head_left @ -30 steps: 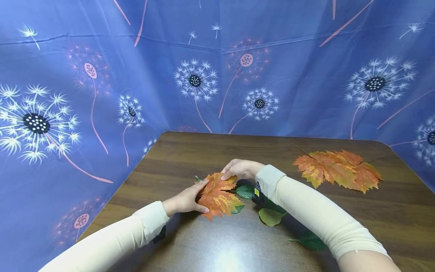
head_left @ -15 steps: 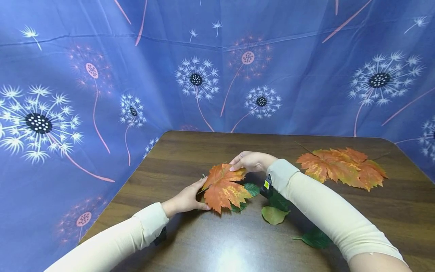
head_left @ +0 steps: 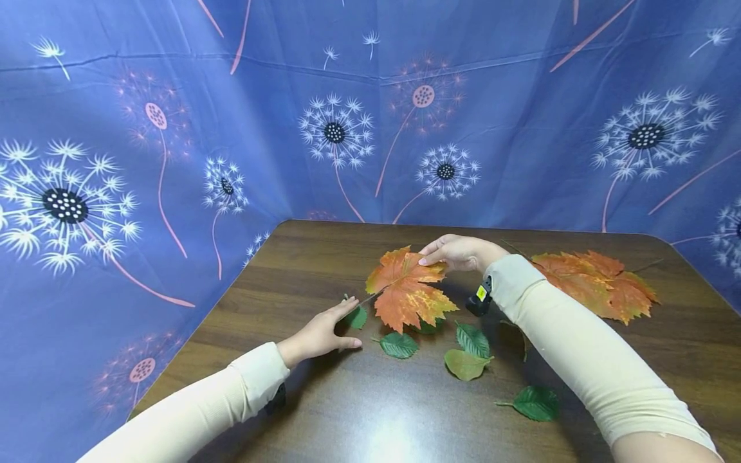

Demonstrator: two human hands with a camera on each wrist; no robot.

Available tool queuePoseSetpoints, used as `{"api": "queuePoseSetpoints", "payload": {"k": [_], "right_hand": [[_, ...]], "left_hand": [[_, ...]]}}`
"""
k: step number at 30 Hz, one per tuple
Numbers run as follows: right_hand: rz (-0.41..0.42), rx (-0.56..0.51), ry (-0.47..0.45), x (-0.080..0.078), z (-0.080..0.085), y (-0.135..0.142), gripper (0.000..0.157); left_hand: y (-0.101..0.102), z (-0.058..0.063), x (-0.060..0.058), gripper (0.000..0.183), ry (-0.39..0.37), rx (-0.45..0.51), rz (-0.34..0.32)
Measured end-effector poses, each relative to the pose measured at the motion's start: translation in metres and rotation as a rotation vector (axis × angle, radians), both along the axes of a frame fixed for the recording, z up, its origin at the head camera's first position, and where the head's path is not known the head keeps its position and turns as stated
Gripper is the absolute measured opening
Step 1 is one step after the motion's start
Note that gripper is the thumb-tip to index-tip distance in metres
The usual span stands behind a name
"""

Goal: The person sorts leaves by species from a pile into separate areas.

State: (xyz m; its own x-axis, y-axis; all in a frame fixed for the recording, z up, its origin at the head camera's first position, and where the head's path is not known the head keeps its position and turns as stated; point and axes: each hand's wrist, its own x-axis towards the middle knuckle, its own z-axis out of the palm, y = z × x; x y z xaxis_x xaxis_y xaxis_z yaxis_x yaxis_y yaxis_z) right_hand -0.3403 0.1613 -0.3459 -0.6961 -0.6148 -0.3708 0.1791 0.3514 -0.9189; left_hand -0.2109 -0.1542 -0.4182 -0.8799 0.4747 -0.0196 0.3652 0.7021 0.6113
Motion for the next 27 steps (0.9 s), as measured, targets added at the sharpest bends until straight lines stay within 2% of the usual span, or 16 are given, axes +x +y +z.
{"api": "queuePoseSetpoints", "payload": {"k": [4,9,12,15,21,27], "right_hand": [[-0.018,0.012,0.006,-0.002,0.001,0.017,0.036],[-0.064,0.024,0.025,-0.003,0.000,0.036,0.053],[-0.099,0.025,0.036,-0.002,0.002,0.048,0.059],[-0.138,0.026,0.038,0.001,0.005,0.060,0.063],[-0.214,-0.001,0.029,0.007,0.014,0.083,0.067],[-0.260,0.008,0.042,0.012,0.022,0.109,0.078]], "left_hand": [[0.002,-0.002,-0.001,0.073,0.039,-0.013,-0.001],[0.007,-0.006,-0.003,0.065,0.118,-0.011,0.066],[0.011,-0.008,-0.004,0.062,0.117,-0.018,0.111],[0.013,-0.008,-0.006,0.057,0.122,-0.033,0.130],[0.011,-0.007,-0.008,0.049,0.157,-0.078,0.137],[0.011,-0.007,-0.011,0.046,0.198,-0.109,0.118]]}}
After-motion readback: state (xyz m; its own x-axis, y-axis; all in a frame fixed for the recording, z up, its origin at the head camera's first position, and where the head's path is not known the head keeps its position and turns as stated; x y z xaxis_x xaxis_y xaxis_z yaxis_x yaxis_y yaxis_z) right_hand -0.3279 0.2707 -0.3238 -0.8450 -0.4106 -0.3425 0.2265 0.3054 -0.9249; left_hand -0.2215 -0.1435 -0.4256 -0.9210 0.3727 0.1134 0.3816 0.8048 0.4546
